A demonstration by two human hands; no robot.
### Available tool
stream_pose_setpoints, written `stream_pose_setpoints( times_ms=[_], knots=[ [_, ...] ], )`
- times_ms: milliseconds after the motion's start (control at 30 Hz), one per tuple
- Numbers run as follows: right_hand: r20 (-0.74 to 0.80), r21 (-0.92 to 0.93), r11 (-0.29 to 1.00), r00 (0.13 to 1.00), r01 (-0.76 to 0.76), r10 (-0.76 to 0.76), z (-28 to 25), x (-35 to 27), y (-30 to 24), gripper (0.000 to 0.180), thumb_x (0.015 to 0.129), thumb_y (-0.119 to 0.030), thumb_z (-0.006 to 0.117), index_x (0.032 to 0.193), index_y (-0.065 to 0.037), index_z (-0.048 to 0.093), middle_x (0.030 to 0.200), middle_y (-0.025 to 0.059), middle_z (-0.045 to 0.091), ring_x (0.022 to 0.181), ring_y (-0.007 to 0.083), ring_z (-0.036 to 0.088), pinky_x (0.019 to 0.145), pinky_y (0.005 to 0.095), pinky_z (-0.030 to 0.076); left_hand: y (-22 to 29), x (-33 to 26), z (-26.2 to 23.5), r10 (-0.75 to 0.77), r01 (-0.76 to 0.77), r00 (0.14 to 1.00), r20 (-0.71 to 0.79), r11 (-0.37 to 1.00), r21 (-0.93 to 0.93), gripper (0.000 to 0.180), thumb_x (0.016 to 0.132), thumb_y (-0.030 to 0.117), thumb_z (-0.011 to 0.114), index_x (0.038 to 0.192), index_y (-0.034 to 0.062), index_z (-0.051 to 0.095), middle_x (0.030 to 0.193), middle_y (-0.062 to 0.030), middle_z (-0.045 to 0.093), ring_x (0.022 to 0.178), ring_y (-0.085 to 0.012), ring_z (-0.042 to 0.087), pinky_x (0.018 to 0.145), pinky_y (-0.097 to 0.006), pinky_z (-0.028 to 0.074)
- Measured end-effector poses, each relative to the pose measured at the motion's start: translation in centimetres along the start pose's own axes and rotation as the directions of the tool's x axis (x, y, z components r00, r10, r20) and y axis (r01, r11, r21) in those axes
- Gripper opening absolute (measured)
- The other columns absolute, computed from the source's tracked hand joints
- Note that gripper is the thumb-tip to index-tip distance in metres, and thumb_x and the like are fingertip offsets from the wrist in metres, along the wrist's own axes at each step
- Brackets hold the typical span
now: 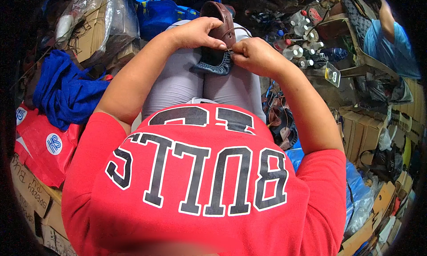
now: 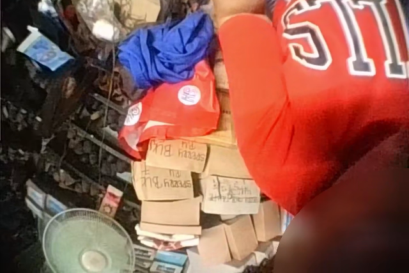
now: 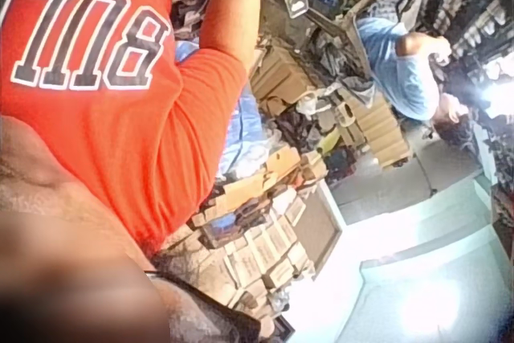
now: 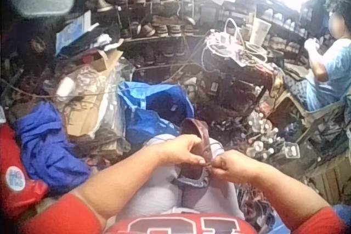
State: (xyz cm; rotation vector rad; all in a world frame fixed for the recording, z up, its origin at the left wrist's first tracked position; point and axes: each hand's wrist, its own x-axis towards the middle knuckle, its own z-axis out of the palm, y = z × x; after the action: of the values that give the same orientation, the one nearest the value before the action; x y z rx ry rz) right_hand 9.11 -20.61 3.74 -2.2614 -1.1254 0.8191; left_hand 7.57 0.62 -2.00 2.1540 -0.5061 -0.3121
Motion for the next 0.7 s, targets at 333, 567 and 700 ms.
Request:
stream_pose_setpoints(
  times_ms=[333, 567, 700],
  knots=[
    [-0.342, 0.239, 0.971, 0.937, 0.011, 0.074, 0.1, -4.8, 0.0, 0.016, 0.084, -0.014, 0.066, 0.096, -0.004, 0.068, 0.078, 0.0024, 0.056, 0.074, 0.0101, 0.054, 0.064, 0.0248, 0.044, 0.7, -2.2, 0.6, 0.001, 0.058, 0.925, -0.381, 0.988, 0.144, 0.056, 0.065, 0.035, 0.08, 0.103, 0.0026, 0.056, 0.107, -0.0146, 0.056, 0.102, -0.0282, 0.053, 0.088, -0.035, 0.043],
    [-0.338, 0.036, 0.998, 0.939, -0.054, 0.063, 1.2, -2.7, -0.1, 0.021, 0.082, -0.009, 0.065, 0.103, -0.01, 0.069, 0.076, 0.0061, 0.054, 0.066, 0.0163, 0.055, 0.062, 0.0279, 0.044, 1.7, -6.8, 0.9, 0.059, 0.031, 0.9, -0.433, 0.979, 0.199, 0.035, 0.069, 0.017, 0.072, 0.099, 0.0058, 0.058, 0.1, -0.0121, 0.056, 0.098, -0.0306, 0.054, 0.086, -0.037, 0.043],
    [-0.309, 0.035, 0.996, 0.947, -0.079, 0.086, 1.3, -2.0, 0.2, 0.021, 0.081, -0.007, 0.063, 0.101, -0.01, 0.069, 0.075, 0.0069, 0.054, 0.066, 0.0177, 0.055, 0.061, 0.0282, 0.044, 2.6, -7.4, 1.1, -0.026, 0.091, 0.925, -0.379, 0.984, 0.155, 0.025, 0.075, 0.007, 0.057, 0.1, 0.0047, 0.058, 0.101, -0.014, 0.054, 0.096, -0.032, 0.054, 0.086, -0.037, 0.043]
  ],
)
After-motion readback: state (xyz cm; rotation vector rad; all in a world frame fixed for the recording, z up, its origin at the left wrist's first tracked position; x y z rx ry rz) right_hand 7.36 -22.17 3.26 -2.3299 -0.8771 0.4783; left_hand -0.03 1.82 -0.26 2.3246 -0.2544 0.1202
